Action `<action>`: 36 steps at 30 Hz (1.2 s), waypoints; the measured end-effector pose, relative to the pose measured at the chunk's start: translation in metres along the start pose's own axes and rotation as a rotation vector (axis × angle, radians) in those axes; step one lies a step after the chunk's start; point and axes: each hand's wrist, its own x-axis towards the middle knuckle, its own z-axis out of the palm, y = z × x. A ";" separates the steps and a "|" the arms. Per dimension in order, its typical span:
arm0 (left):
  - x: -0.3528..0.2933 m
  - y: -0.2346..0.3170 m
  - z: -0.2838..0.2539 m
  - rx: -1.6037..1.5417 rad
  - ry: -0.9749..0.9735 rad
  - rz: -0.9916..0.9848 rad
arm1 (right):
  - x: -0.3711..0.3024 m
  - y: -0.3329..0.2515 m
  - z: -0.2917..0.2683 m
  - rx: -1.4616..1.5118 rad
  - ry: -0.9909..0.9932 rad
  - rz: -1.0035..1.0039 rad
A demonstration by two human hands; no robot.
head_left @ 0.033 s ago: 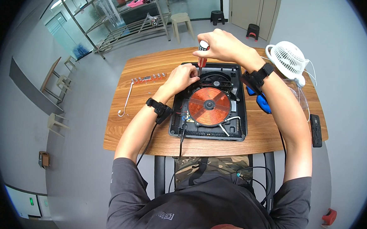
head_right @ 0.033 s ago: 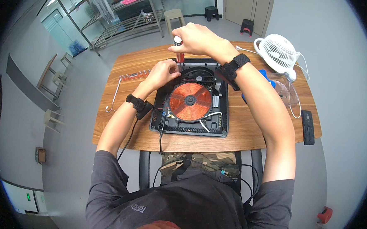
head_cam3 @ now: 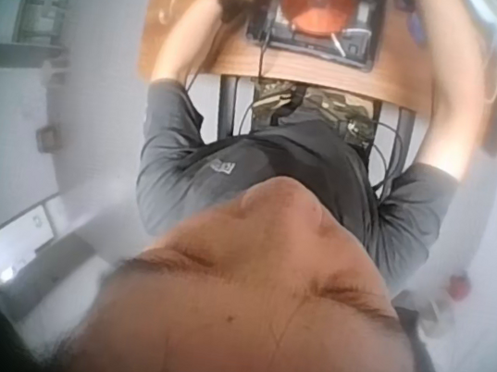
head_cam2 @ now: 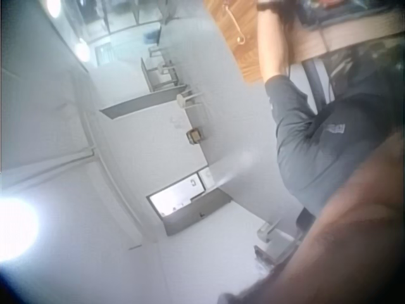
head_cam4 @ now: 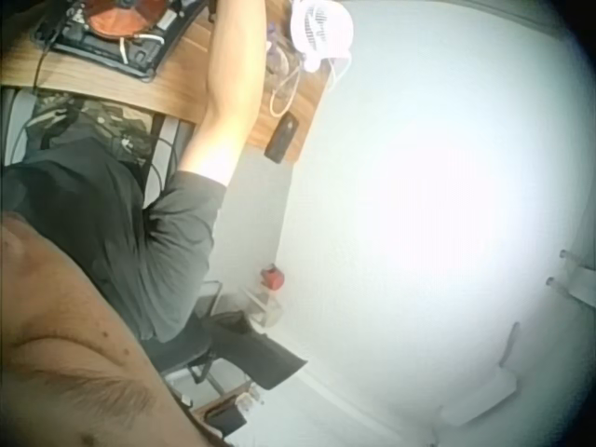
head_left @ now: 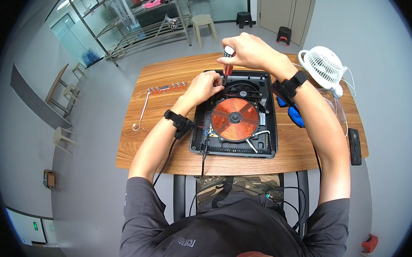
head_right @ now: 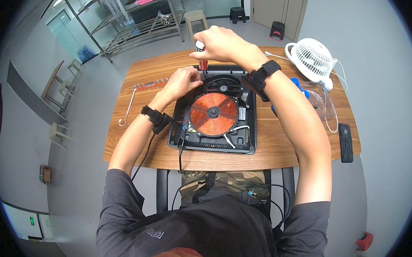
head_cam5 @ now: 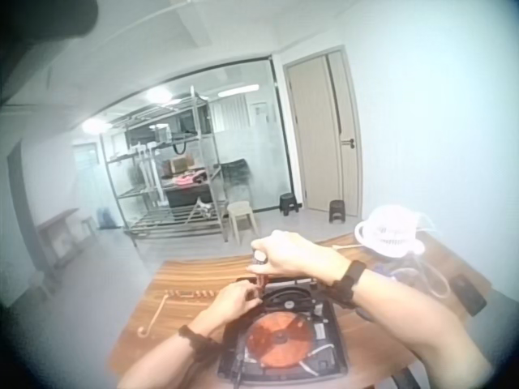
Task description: The person assembles an electronic device on a wooden table, using a screwdriver to secure components and attaching a circuit board with LEDs. They manipulate wires and fasten parts within a black plastic housing containing a copper-colored disc.
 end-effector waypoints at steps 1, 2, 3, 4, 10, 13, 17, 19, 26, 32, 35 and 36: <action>0.000 0.001 -0.001 -0.003 0.005 -0.008 | -0.001 0.002 0.001 0.000 0.010 -0.010; 0.001 0.000 -0.001 -0.002 0.002 -0.005 | -0.002 0.004 0.002 0.000 0.020 -0.020; 0.002 -0.001 0.000 -0.002 -0.001 -0.002 | -0.002 0.006 0.001 0.007 0.021 -0.013; 0.001 -0.002 0.001 0.000 -0.004 -0.002 | -0.002 0.007 0.001 0.016 0.023 -0.008; -0.001 -0.006 0.004 0.042 0.002 0.007 | 0.002 0.002 -0.005 0.022 0.007 -0.006; -0.002 -0.001 0.003 0.004 -0.009 -0.003 | 0.002 -0.001 -0.006 0.024 -0.027 0.018; -0.001 -0.001 0.002 0.010 -0.002 0.016 | 0.000 -0.005 -0.008 0.030 -0.040 0.027; -0.002 -0.002 0.002 0.022 0.002 0.023 | -0.001 -0.003 -0.005 0.030 0.001 0.000; -0.002 -0.005 0.004 0.004 0.002 0.013 | 0.000 -0.001 -0.001 0.029 0.015 -0.003; -0.002 -0.010 0.007 -0.031 0.012 0.034 | -0.001 0.000 0.000 0.032 0.013 -0.020; -0.002 -0.011 0.007 -0.070 -0.016 0.012 | -0.002 0.000 -0.001 0.025 -0.012 -0.015; -0.002 -0.010 0.008 -0.083 -0.020 -0.003 | -0.002 0.003 0.002 0.007 -0.001 -0.033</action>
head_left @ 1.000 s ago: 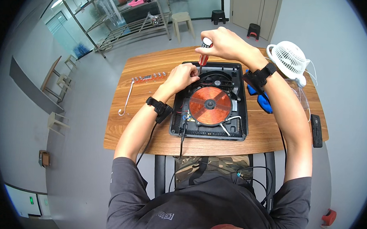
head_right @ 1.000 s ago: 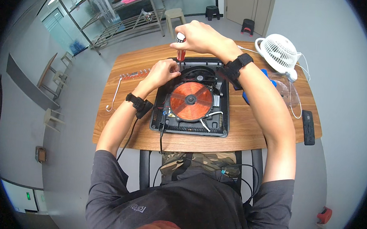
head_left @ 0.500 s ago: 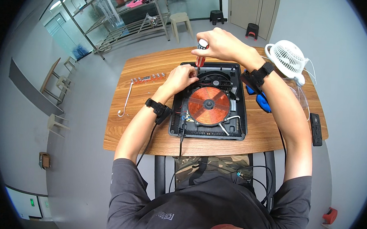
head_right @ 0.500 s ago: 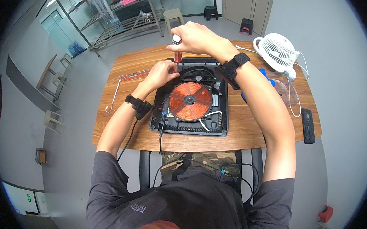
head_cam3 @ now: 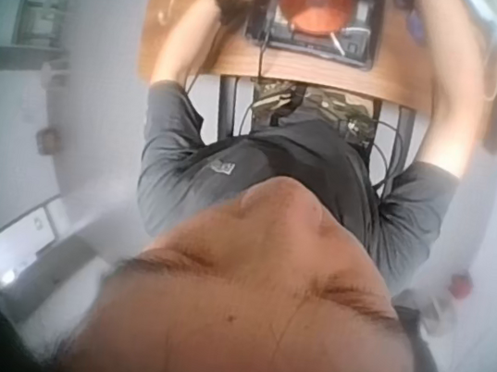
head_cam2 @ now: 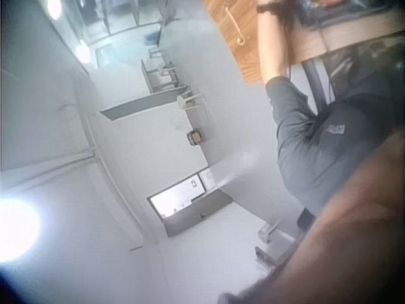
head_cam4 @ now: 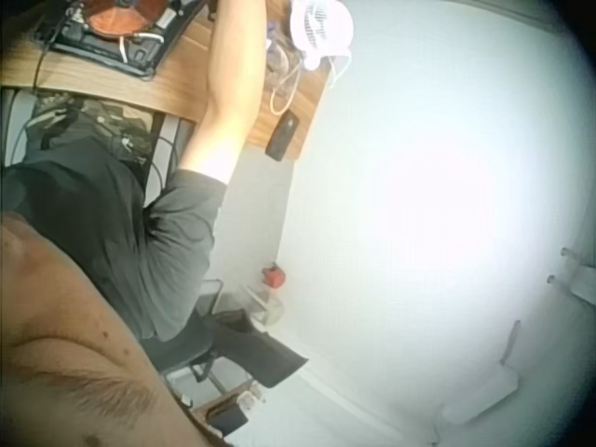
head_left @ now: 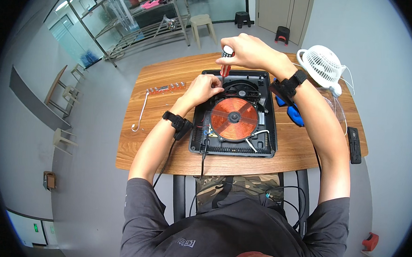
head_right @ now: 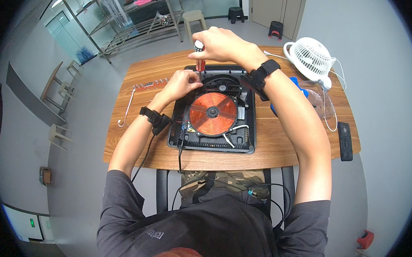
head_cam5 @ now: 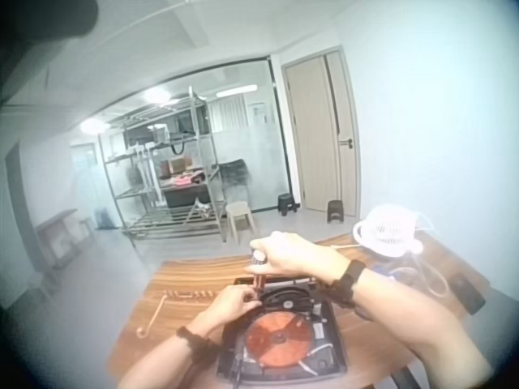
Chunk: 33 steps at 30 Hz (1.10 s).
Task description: The person assembles an electronic device on a wooden table, using a screwdriver to secure components and attaching a circuit board with LEDs. They manipulate wires and fasten parts within a black plastic housing containing a copper-colored disc.
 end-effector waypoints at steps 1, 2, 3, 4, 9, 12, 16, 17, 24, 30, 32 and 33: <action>0.001 0.002 0.000 -0.014 -0.005 -0.013 | 0.000 0.002 0.004 -0.019 0.010 -0.015; 0.002 0.005 -0.001 -0.024 -0.017 -0.024 | 0.000 0.004 0.006 -0.038 0.021 -0.031; 0.004 0.007 -0.001 -0.034 -0.029 -0.035 | 0.001 0.008 0.008 -0.033 -0.024 0.003; 0.005 0.009 -0.002 -0.044 -0.039 -0.048 | 0.005 0.005 0.004 -0.028 -0.070 0.033; 0.015 0.001 0.006 -0.073 -0.041 -0.039 | 0.015 0.004 0.003 -0.039 -0.138 0.085; 0.017 -0.007 0.010 -0.101 -0.076 -0.044 | 0.018 0.009 0.010 -0.043 -0.134 0.074; 0.016 -0.012 0.014 -0.081 -0.082 -0.018 | 0.021 0.009 0.014 -0.036 -0.168 0.103; 0.016 -0.013 0.014 -0.076 -0.088 -0.020 | 0.022 0.010 0.017 -0.036 -0.175 0.117; 0.016 -0.020 0.020 -0.071 -0.107 -0.010 | 0.023 0.013 0.026 -0.022 -0.161 0.092; 0.016 -0.019 0.021 -0.052 -0.111 -0.019 | 0.025 0.013 0.028 -0.043 -0.161 0.066; 0.016 -0.017 0.020 -0.040 -0.108 -0.009 | 0.025 0.010 0.026 -0.043 -0.168 0.068; 0.016 -0.017 0.020 -0.033 -0.106 0.002 | 0.025 0.011 0.027 -0.044 -0.167 0.070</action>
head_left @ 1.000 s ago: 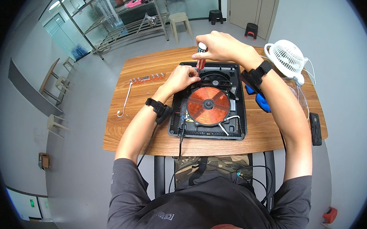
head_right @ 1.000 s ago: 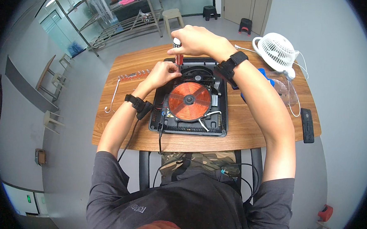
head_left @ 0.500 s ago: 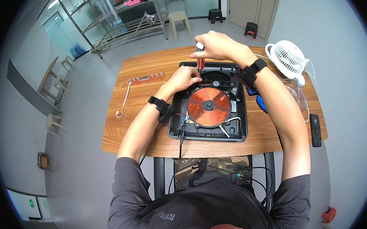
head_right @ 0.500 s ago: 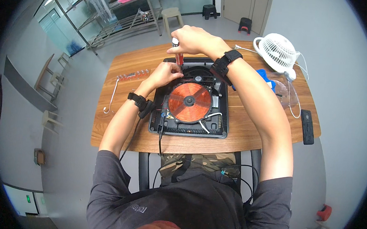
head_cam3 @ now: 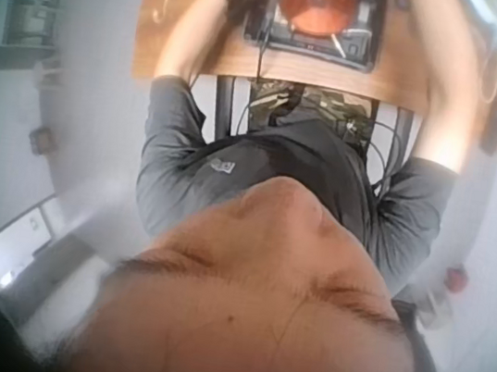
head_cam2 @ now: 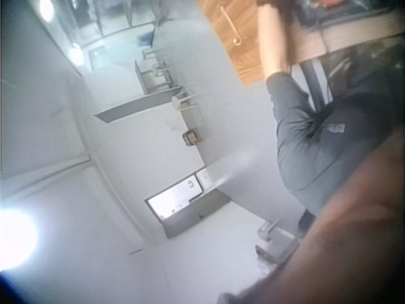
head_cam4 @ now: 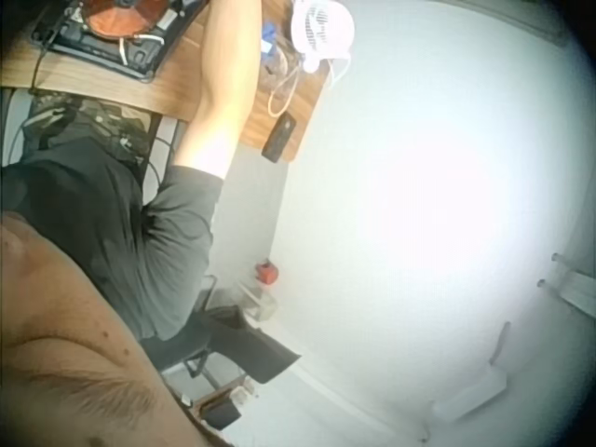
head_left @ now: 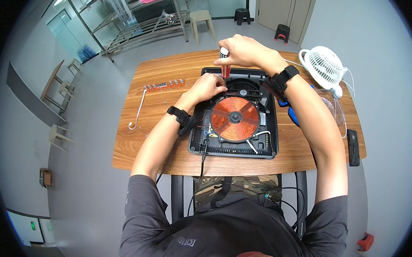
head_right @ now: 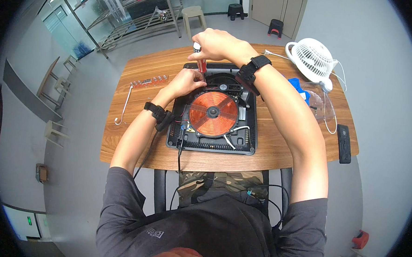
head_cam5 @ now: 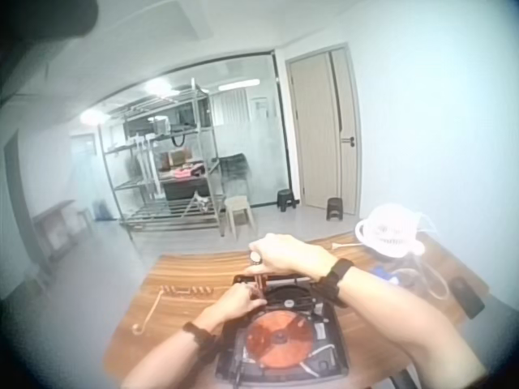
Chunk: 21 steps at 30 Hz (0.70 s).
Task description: The person assembles an electronic device on a wooden table, using a screwdriver to secure components and attaching a circuit board with LEDs. They manipulate wires and fasten parts within a black plastic housing containing a copper-colored disc.
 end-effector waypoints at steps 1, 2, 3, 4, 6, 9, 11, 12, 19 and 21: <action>0.000 0.000 0.000 0.009 0.003 0.010 | 0.000 0.000 0.000 -0.001 0.002 0.002; 0.000 -0.001 0.000 0.007 0.009 0.013 | 0.001 0.001 0.001 -0.003 0.004 0.003; 0.000 -0.004 0.001 0.006 0.015 0.015 | 0.001 0.001 0.001 -0.003 0.004 0.002; 0.001 -0.003 0.000 0.004 0.021 0.018 | 0.001 0.002 0.001 -0.002 0.005 0.003; 0.001 0.000 -0.001 0.016 -0.004 -0.004 | 0.002 0.003 0.003 -0.003 0.004 0.004; 0.001 0.005 -0.005 0.051 -0.034 -0.010 | 0.002 0.005 0.004 -0.006 -0.005 0.009; 0.002 0.005 -0.006 0.070 -0.048 -0.008 | 0.003 0.004 0.003 -0.009 -0.016 0.013; 0.002 0.005 -0.007 0.074 -0.054 -0.007 | 0.003 0.003 0.003 -0.006 -0.017 0.013; 0.016 -0.004 -0.010 0.108 -0.194 0.025 | 0.001 -0.005 -0.013 -0.014 -0.128 0.001; 0.022 -0.004 -0.014 0.117 -0.266 0.031 | 0.002 -0.005 -0.013 -0.029 -0.155 0.005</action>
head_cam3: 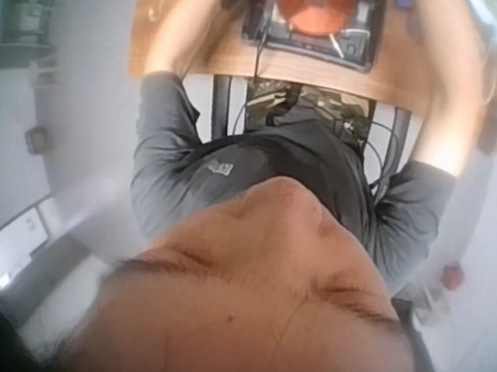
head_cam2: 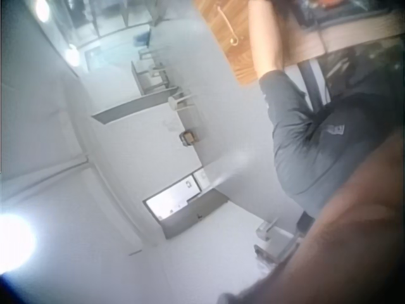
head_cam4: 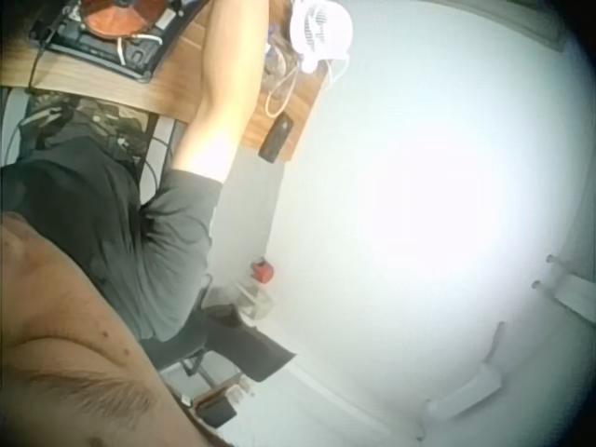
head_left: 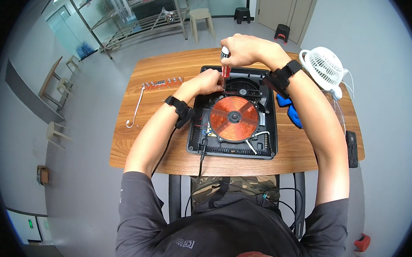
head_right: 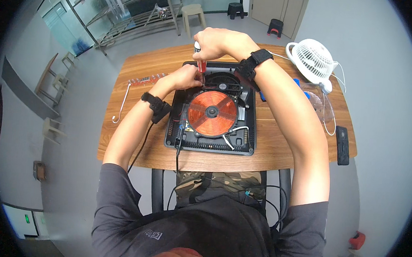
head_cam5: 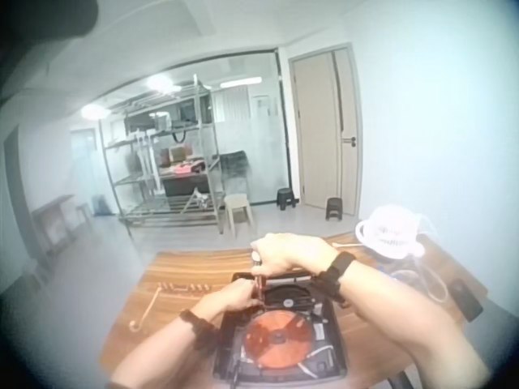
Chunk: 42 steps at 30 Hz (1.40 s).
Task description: The person assembles an electronic device on a wooden table, using a screwdriver to secure components and attaching a circuit board with LEDs. They manipulate wires and fasten parts within a black plastic housing containing a copper-colored disc.
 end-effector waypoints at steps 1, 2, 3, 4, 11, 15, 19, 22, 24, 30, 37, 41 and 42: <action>0.002 -0.002 -0.003 0.006 -0.033 0.001 | 0.002 0.000 -0.001 0.005 -0.016 0.002; 0.004 -0.005 -0.004 0.021 -0.051 0.028 | 0.004 -0.001 -0.002 0.009 -0.031 0.004; 0.006 -0.008 -0.006 0.040 -0.074 0.032 | 0.005 -0.002 -0.003 0.010 -0.042 0.007; 0.009 -0.006 -0.009 0.060 -0.098 0.039 | 0.005 -0.004 -0.007 0.011 -0.053 0.014; 0.008 -0.007 -0.013 0.079 -0.145 0.094 | 0.014 0.000 0.000 0.091 -0.066 0.065; -0.003 0.005 -0.034 -0.106 -0.037 -0.061 | 0.011 0.001 0.005 0.018 0.020 0.108; -0.020 0.034 -0.061 -0.369 0.194 -0.030 | 0.013 0.001 0.007 -0.044 0.060 0.133; -0.009 0.026 -0.050 -0.328 0.376 -0.005 | 0.014 -0.005 0.000 -0.082 -0.023 0.215; -0.009 0.019 -0.045 -0.404 0.409 0.026 | 0.015 -0.009 -0.001 -0.099 -0.035 0.230; -0.010 0.019 -0.046 -0.361 0.431 -0.021 | 0.005 -0.004 -0.002 -0.094 -0.053 0.040; -0.013 0.036 -0.049 -0.384 0.474 0.016 | 0.009 -0.014 -0.008 -0.175 -0.081 0.133; -0.009 0.040 -0.048 -0.322 0.495 -0.001 | 0.006 -0.006 -0.005 -0.186 -0.065 0.123; -0.009 0.041 -0.048 -0.351 0.495 -0.046 | 0.004 -0.007 -0.003 -0.142 -0.049 0.163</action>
